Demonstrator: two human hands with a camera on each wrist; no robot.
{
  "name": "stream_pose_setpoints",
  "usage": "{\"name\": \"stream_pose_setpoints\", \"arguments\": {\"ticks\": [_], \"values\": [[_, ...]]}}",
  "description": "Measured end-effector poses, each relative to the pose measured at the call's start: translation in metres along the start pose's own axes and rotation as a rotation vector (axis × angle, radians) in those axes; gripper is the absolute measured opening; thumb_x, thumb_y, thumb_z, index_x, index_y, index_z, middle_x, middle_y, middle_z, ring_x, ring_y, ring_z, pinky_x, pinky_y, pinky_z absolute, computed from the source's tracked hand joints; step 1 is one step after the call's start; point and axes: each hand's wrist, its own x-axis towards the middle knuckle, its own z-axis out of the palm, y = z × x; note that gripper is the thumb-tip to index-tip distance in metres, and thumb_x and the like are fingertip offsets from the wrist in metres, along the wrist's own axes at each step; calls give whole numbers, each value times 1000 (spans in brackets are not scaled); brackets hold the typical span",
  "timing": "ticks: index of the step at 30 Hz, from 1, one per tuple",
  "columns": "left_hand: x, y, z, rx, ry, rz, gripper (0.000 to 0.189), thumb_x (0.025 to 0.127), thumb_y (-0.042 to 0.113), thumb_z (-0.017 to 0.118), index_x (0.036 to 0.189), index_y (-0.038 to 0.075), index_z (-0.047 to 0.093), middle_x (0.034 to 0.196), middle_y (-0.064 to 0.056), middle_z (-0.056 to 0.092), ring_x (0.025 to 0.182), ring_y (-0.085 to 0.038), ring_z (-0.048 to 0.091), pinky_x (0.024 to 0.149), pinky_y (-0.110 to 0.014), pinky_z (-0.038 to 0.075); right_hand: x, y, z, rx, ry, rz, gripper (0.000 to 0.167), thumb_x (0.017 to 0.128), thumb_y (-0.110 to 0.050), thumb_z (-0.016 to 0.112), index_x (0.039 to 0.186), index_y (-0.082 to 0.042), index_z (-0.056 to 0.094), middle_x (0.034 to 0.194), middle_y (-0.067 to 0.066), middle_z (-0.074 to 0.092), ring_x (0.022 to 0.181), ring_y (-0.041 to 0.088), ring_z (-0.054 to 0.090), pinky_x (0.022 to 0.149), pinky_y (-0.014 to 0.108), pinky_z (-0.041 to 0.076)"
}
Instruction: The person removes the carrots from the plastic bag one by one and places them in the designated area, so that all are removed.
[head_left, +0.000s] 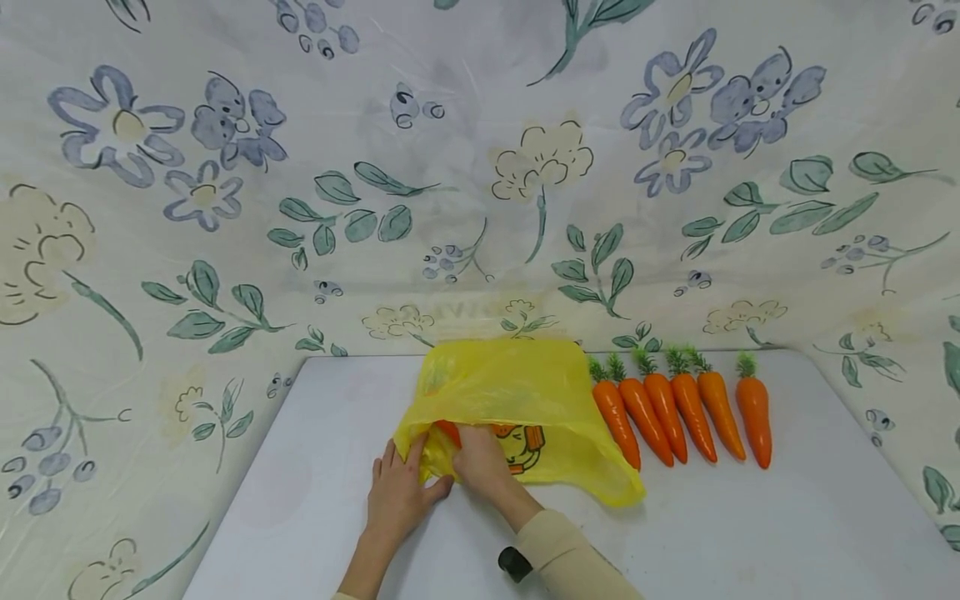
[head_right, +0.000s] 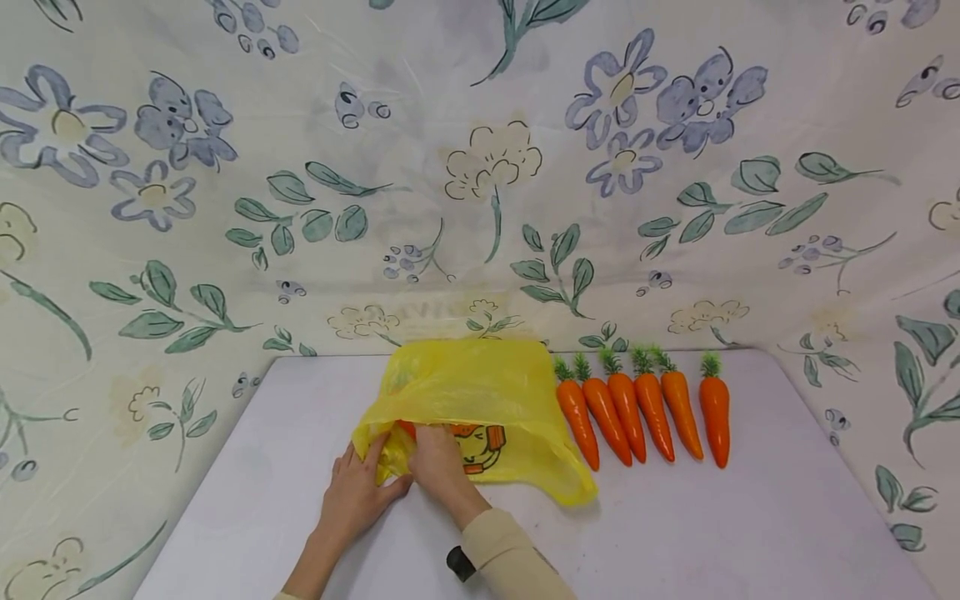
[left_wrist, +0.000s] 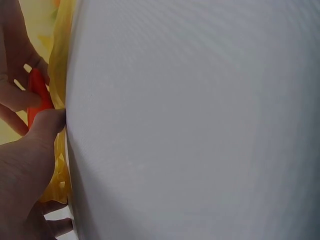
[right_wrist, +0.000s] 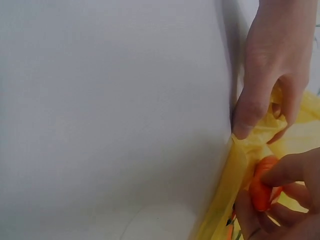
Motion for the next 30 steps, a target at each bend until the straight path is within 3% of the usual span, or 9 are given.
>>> {"name": "stream_pose_setpoints", "arguments": {"ticks": [7, 15, 22, 30], "values": [[1, -1, 1, 3, 15, 16, 80, 81, 44, 77, 144, 5, 47, 144, -31, 45, 136, -48, 35, 107, -67, 30, -4, 2, -3, -36, 5, 8, 39, 78, 7, 67, 116, -1, 67, 102, 8, 70, 79, 15, 57, 72, 29, 51], [1, -1, 2, 5, -5, 1, 81, 82, 45, 76, 146, 5, 46, 147, -30, 42, 138, -49, 33, 108, -67, 29, -12, 11, -12, 19, -6, -7, 37, 79, 9, 64, 114, 0, 68, 104, 10, 70, 91, 19, 62, 81, 36, 53], [2, -2, 2, 18, -38, -28, 81, 82, 46, 75, 146, 5, 46, 148, -31, 41, 139, -50, 31, 110, -68, 26, -19, 20, -16, 112, -49, 21, 53, 81, 12, 61, 132, -4, 61, 127, 9, 64, 110, 23, 59, 100, 43, 49], [3, 0, 1, 9, -28, -20, 79, 82, 45, 75, 144, 4, 48, 146, -31, 42, 138, -51, 32, 108, -69, 27, -29, 25, -28, 182, -18, 53, 52, 81, 12, 61, 132, -1, 61, 125, 19, 64, 107, 32, 61, 93, 49, 52]]}}
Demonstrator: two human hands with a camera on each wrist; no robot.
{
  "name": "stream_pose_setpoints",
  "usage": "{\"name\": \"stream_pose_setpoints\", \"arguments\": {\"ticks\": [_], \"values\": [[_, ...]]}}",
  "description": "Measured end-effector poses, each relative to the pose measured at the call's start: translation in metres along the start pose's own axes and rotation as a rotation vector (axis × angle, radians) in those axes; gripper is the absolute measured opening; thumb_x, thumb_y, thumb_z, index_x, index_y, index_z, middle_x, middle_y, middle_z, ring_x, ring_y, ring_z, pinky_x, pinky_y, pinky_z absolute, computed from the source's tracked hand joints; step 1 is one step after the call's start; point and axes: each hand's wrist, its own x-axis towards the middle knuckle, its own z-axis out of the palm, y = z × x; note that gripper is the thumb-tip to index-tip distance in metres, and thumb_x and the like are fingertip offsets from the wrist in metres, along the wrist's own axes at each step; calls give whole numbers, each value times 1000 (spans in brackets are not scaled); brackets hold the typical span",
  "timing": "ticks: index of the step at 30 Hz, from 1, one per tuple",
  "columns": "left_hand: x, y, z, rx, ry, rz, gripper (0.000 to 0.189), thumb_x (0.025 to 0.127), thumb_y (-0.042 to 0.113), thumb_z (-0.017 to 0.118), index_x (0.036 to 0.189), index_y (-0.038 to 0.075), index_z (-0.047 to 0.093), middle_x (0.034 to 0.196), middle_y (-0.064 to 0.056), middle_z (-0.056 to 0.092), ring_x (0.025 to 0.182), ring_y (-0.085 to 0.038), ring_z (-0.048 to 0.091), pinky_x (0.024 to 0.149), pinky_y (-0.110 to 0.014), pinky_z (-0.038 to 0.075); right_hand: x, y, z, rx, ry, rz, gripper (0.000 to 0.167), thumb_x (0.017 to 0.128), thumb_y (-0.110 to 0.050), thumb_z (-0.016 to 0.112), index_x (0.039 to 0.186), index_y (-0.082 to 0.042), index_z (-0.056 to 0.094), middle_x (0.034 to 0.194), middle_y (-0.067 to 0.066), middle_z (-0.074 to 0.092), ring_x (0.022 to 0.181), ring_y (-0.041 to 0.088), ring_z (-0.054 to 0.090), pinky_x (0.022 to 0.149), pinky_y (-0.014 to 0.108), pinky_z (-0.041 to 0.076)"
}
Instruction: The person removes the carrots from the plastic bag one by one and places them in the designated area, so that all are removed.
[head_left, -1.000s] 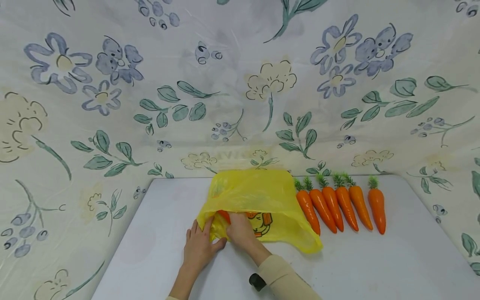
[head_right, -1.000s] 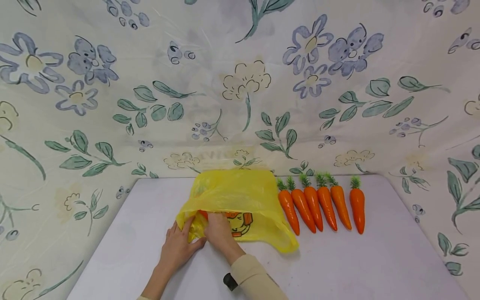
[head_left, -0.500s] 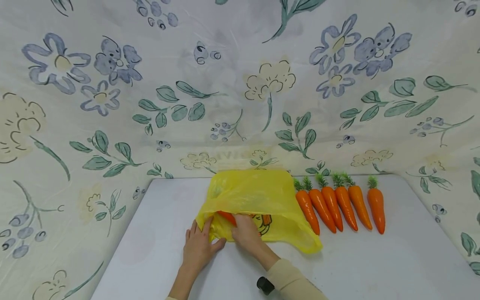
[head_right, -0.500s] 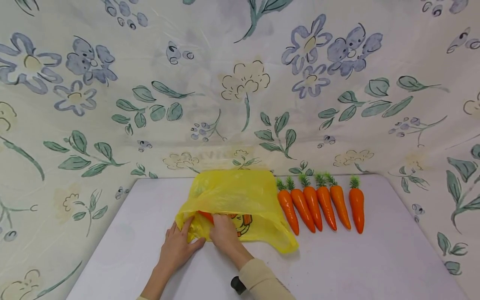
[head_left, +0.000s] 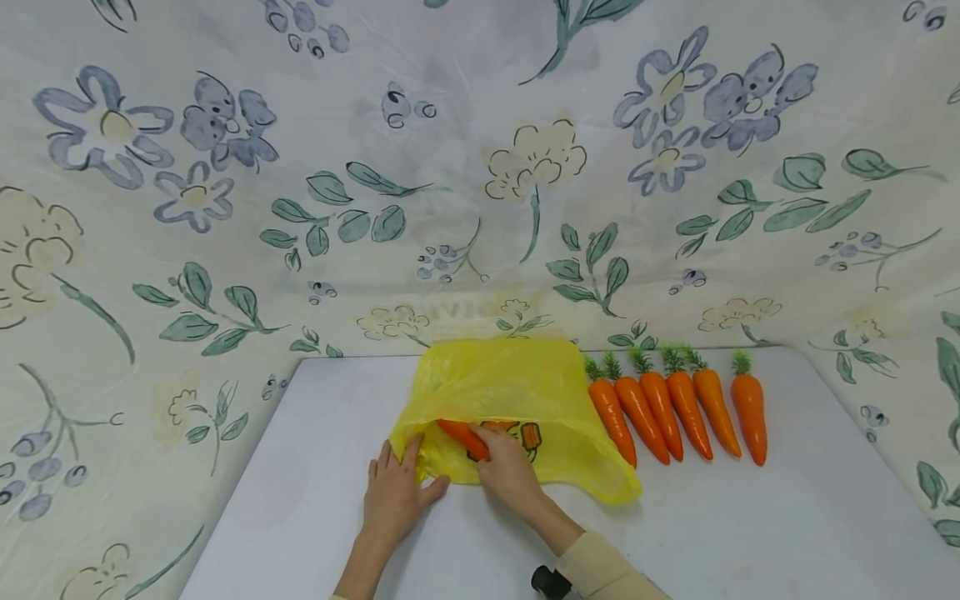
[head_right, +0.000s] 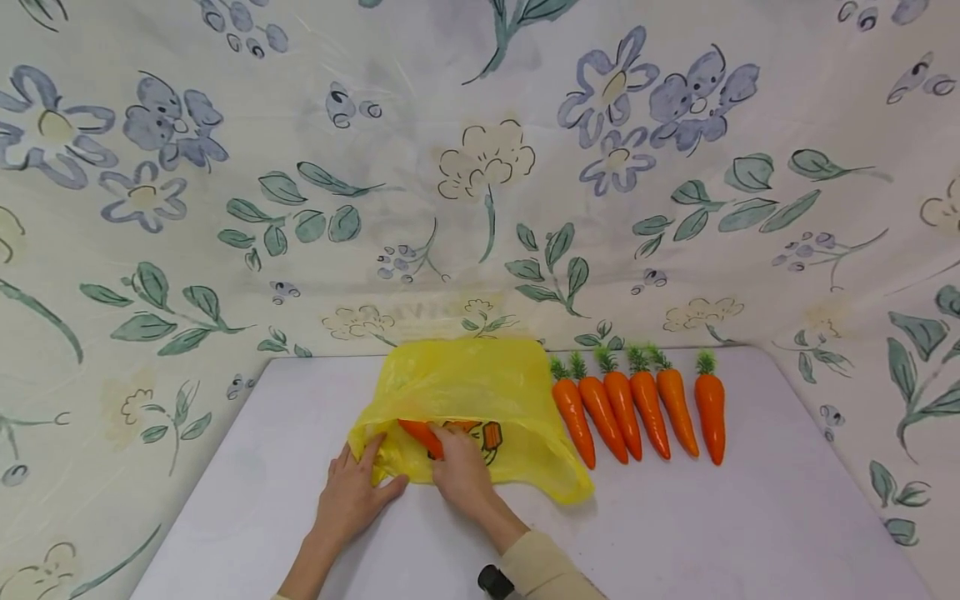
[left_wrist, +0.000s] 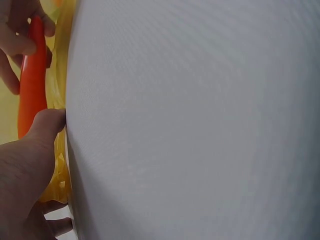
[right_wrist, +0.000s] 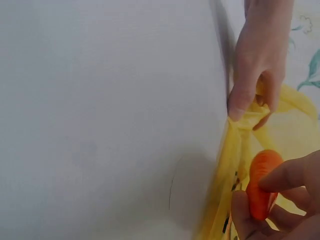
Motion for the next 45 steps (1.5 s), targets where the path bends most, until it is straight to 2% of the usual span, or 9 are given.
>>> {"name": "stream_pose_setpoints", "arguments": {"ticks": [6, 13, 20, 26, 30, 35, 40, 45], "values": [[0, 1, 0, 3, -1, 4, 78, 83, 46, 74, 144, 4, 48, 146, -32, 42, 138, -51, 32, 109, -69, 27, -4, 5, -10, 13, -16, 13, 57, 80, 13, 62, 134, -4, 61, 126, 15, 65, 110, 30, 61, 97, 49, 50], [-1, 1, -2, 0, -26, -15, 80, 83, 45, 74, 145, 4, 46, 148, -33, 39, 139, -52, 29, 109, -69, 25, -6, 8, -21, -1, -54, 3, 66, 74, 16, 60, 135, -8, 60, 129, 10, 64, 109, 24, 60, 97, 47, 50], [-2, 0, 1, -6, 5, 21, 80, 83, 46, 74, 144, 3, 46, 147, -34, 39, 139, -52, 31, 108, -69, 27, -22, 7, -35, -35, -58, 12, 57, 79, 15, 60, 132, -4, 62, 123, 16, 65, 105, 28, 61, 91, 49, 51], [-1, -2, 3, 0, 9, 27, 79, 83, 47, 74, 143, 2, 47, 144, -37, 41, 138, -52, 32, 108, -68, 28, -34, 9, -45, -41, -64, 10, 55, 78, 14, 62, 130, -3, 64, 117, 14, 66, 98, 24, 61, 85, 46, 53], [-2, -4, 3, 6, 8, 22, 79, 83, 47, 74, 143, 3, 47, 143, -38, 41, 138, -52, 32, 108, -67, 28, -40, 9, -48, -60, -86, -15, 51, 79, 11, 67, 127, -4, 66, 114, 13, 68, 99, 25, 62, 87, 47, 53], [-1, -2, 2, 9, -6, 9, 80, 83, 48, 73, 143, 3, 47, 144, -37, 40, 138, -52, 31, 109, -67, 27, -49, 8, -52, -66, -128, -23, 51, 79, 10, 66, 127, -6, 66, 118, 12, 68, 106, 29, 63, 91, 49, 52], [-1, -2, 2, 7, -10, -1, 80, 83, 49, 73, 144, 4, 47, 145, -36, 39, 139, -51, 31, 110, -67, 26, -56, 5, -55, -34, -148, -27, 52, 80, 10, 66, 129, -9, 66, 123, 12, 66, 110, 31, 62, 92, 50, 52], [-2, -1, 1, 1, -11, -6, 81, 82, 47, 74, 144, 3, 47, 146, -36, 38, 139, -51, 30, 110, -67, 26, -59, -3, -61, 6, -202, -1, 55, 81, 9, 67, 131, -15, 65, 125, 9, 65, 107, 26, 61, 93, 50, 50]]}}
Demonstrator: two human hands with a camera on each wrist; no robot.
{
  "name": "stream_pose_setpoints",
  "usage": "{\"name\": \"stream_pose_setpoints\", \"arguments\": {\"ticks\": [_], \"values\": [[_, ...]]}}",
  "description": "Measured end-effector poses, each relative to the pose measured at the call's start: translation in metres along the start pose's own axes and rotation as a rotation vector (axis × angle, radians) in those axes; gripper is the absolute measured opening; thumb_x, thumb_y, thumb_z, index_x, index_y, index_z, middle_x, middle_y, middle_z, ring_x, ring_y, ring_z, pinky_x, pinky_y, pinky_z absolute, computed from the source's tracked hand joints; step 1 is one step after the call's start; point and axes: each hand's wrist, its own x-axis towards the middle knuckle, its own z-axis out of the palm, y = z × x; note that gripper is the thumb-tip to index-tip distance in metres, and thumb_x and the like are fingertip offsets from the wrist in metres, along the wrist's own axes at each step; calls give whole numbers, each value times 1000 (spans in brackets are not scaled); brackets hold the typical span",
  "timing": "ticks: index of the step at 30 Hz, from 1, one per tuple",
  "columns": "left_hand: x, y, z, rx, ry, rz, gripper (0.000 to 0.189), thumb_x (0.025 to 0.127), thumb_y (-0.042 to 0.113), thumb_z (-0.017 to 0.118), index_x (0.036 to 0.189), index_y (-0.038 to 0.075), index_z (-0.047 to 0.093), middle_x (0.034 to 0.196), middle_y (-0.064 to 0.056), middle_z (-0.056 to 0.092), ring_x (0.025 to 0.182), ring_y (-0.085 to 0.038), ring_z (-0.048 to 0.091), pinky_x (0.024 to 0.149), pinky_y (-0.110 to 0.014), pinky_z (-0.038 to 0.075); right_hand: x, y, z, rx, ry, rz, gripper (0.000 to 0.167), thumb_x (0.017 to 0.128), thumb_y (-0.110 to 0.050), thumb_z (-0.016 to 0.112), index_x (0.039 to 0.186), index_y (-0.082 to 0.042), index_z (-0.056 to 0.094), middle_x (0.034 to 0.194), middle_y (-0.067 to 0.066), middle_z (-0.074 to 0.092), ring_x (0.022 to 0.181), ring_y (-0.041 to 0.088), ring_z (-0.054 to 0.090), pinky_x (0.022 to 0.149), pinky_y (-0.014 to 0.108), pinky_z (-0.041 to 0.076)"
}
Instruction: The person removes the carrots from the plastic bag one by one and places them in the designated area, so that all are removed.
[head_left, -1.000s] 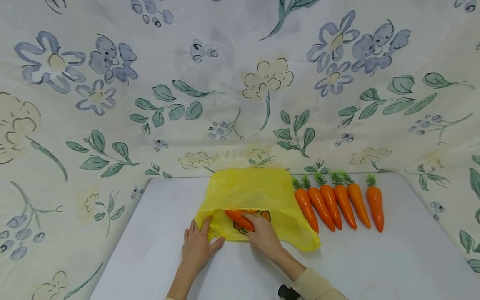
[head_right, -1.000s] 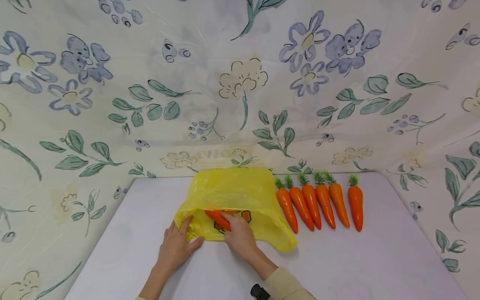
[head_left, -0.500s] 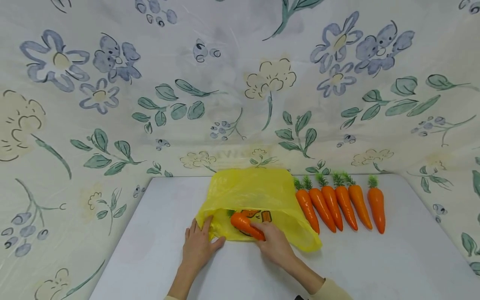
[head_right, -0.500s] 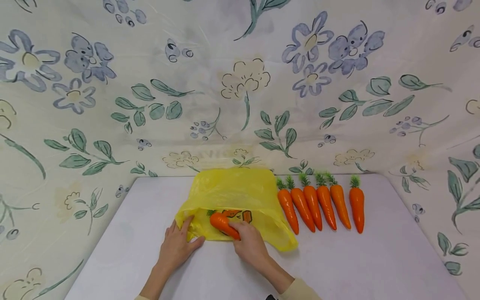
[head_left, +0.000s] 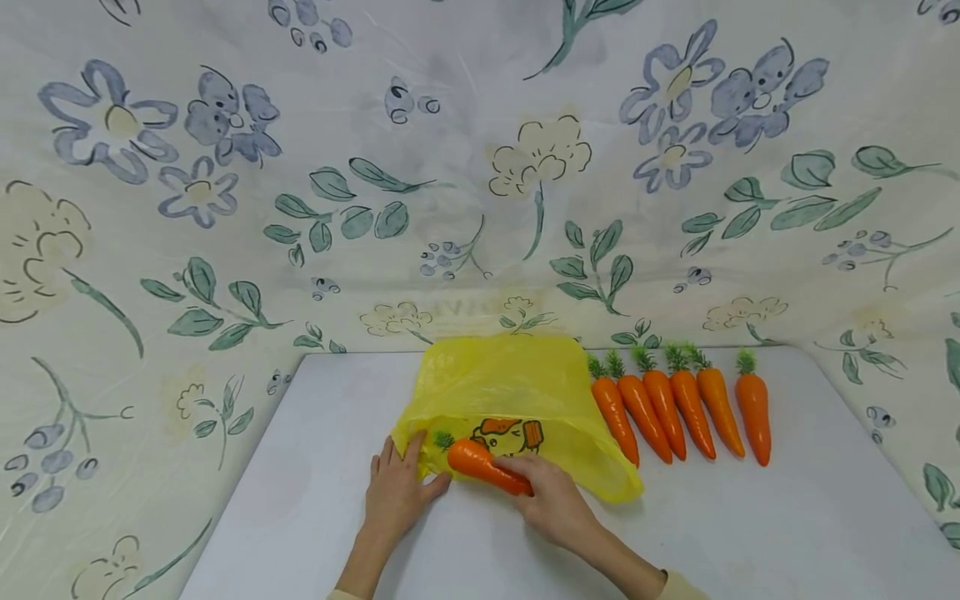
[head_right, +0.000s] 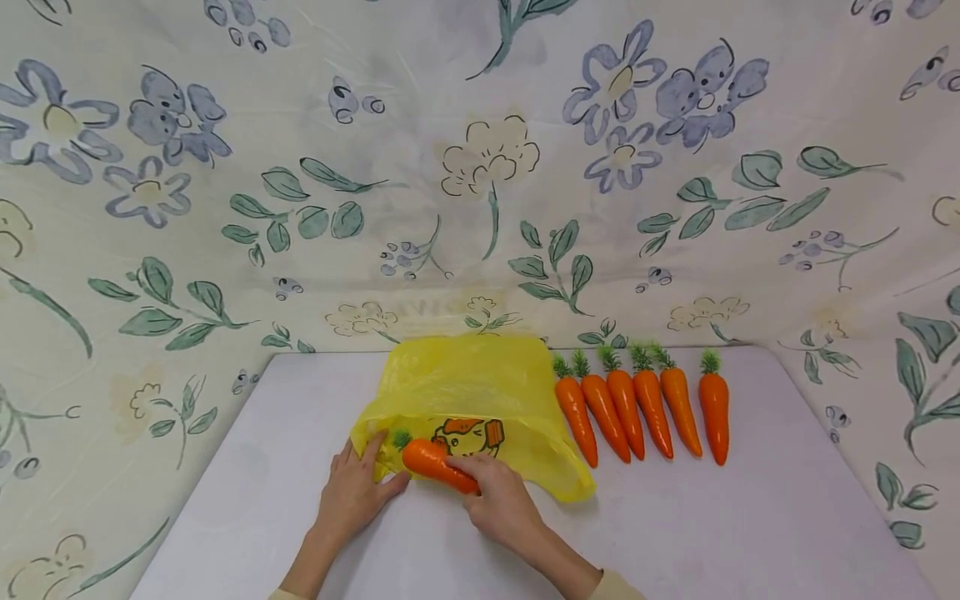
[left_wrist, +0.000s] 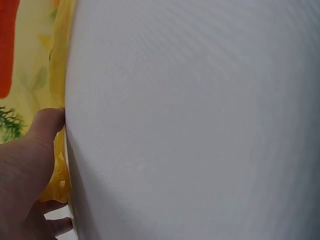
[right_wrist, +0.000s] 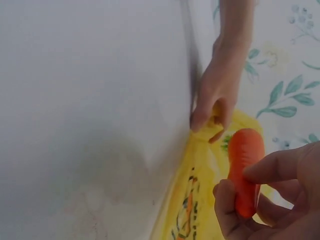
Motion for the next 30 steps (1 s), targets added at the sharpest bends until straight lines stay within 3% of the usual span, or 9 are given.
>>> {"name": "stream_pose_setpoints", "arguments": {"ticks": [5, 13, 19, 25, 30], "values": [[-1, 2, -2, -7, -35, -28, 85, 82, 48, 73, 144, -2, 44, 150, -35, 33, 142, -51, 26, 113, -66, 22, -3, -8, -3, 26, -52, -12, 59, 81, 9, 66, 133, -18, 64, 128, 3, 64, 108, 21, 59, 97, 49, 49], [-2, 2, -2, -33, -44, -36, 85, 83, 45, 73, 142, -8, 44, 154, -33, 30, 144, -49, 22, 114, -65, 19, -5, -14, -5, 25, -48, -40, 62, 80, 10, 65, 134, -20, 62, 130, 3, 63, 109, 20, 60, 97, 48, 49], [-1, 1, -1, -32, -50, -42, 80, 84, 46, 72, 139, -8, 49, 150, -35, 34, 143, -51, 24, 114, -65, 19, -6, -19, -12, 19, -13, -90, 62, 80, 9, 66, 135, -20, 62, 126, 1, 64, 107, 19, 60, 94, 45, 52], [0, 1, -1, -52, -34, -38, 79, 83, 45, 73, 144, 3, 45, 150, -33, 36, 143, -51, 24, 114, -66, 20, -5, -23, -22, 56, 38, -127, 58, 84, 7, 65, 136, -18, 61, 127, 1, 62, 109, 20, 60, 95, 42, 52], [0, 1, 0, -44, -31, -30, 80, 84, 46, 72, 146, 4, 44, 152, -32, 34, 143, -50, 24, 113, -67, 20, -4, -23, -34, 114, 97, -119, 57, 86, 8, 62, 138, -17, 58, 132, 2, 59, 115, 21, 58, 97, 40, 52]]}}
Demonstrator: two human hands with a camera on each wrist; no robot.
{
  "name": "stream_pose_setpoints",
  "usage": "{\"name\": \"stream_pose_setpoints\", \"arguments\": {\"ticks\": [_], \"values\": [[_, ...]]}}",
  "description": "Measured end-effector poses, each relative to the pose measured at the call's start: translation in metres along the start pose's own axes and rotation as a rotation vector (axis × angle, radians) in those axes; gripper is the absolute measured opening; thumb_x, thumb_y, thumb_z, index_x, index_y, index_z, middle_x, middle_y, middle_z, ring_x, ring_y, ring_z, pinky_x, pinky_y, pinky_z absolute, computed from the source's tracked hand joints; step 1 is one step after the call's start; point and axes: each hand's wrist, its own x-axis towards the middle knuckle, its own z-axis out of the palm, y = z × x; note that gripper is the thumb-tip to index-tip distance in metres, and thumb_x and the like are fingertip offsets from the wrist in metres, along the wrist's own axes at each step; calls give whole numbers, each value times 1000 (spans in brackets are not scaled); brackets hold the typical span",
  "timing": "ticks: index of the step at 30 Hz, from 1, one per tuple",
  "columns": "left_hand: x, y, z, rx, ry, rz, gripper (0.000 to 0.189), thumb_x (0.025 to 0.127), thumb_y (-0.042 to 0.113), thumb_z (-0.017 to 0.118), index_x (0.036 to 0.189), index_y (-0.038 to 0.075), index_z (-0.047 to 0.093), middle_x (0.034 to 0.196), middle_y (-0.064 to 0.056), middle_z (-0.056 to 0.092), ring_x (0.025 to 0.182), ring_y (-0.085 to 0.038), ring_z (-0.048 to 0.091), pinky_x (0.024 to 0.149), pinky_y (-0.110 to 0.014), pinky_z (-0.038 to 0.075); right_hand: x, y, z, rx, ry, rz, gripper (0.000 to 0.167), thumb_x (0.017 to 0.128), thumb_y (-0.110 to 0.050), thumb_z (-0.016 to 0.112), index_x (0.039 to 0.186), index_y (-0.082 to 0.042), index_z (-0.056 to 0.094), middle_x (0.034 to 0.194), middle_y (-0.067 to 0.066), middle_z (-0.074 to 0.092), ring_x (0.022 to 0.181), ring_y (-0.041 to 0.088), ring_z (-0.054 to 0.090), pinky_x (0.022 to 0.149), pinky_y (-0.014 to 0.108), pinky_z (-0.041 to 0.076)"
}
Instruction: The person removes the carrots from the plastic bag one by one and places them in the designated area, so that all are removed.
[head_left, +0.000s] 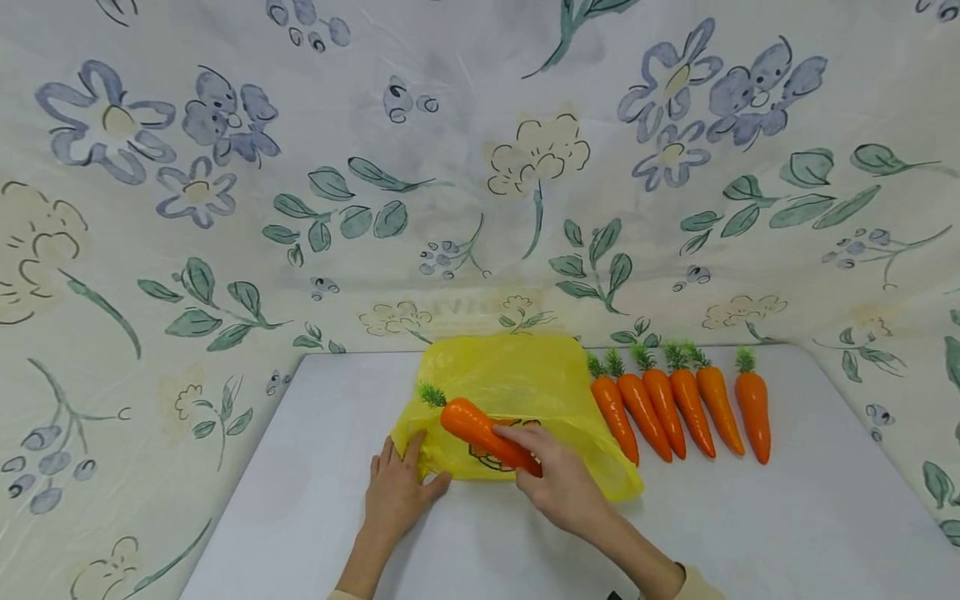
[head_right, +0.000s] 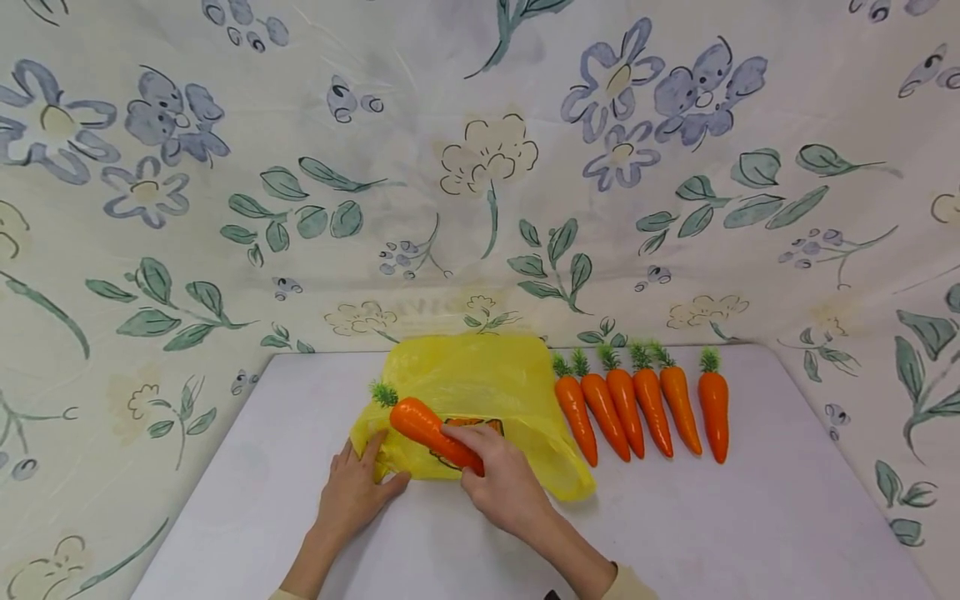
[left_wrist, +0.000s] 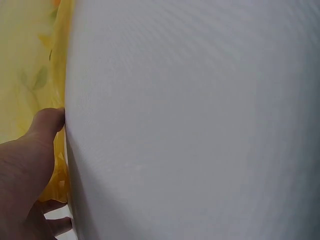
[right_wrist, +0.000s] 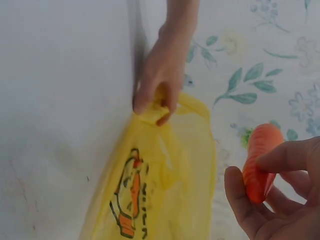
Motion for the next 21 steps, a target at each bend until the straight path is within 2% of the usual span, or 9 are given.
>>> {"name": "stream_pose_setpoints", "arguments": {"ticks": [4, 8, 12, 15, 21], "values": [[-1, 0, 0, 14, 11, 10, 80, 84, 46, 72, 145, 3, 45, 151, -33, 34, 142, -50, 25, 112, -67, 22, 3, 1, -12, 13, 106, 26, 56, 86, 9, 63, 136, -16, 60, 131, 4, 61, 112, 21, 59, 93, 40, 54], [0, -1, 2, 21, 24, 20, 79, 84, 46, 73, 145, 4, 45, 150, -32, 36, 142, -50, 26, 112, -67, 23, 4, 6, -28, -9, 228, 24, 54, 85, 10, 63, 133, -14, 62, 128, 7, 63, 102, 23, 59, 81, 34, 56], [0, -3, 4, 25, 30, 24, 81, 83, 46, 73, 146, 4, 43, 151, -32, 35, 142, -49, 25, 111, -67, 23, 4, 16, -49, -30, 293, 44, 52, 86, 7, 62, 135, -11, 61, 128, 11, 63, 100, 26, 59, 75, 30, 54], [0, -3, 4, 25, 28, 23, 82, 84, 47, 73, 147, 4, 43, 151, -32, 35, 143, -49, 25, 111, -67, 23, 3, 25, -66, -52, 318, 74, 52, 88, 5, 62, 137, -9, 59, 129, 14, 61, 101, 28, 58, 78, 33, 54], [-2, -1, 2, 28, 31, 28, 80, 84, 46, 72, 146, 4, 44, 150, -33, 36, 142, -50, 26, 111, -67, 24, -3, 45, -103, -116, 359, 164, 54, 90, 2, 56, 143, -9, 52, 133, 18, 57, 109, 35, 57, 87, 48, 55]]}}
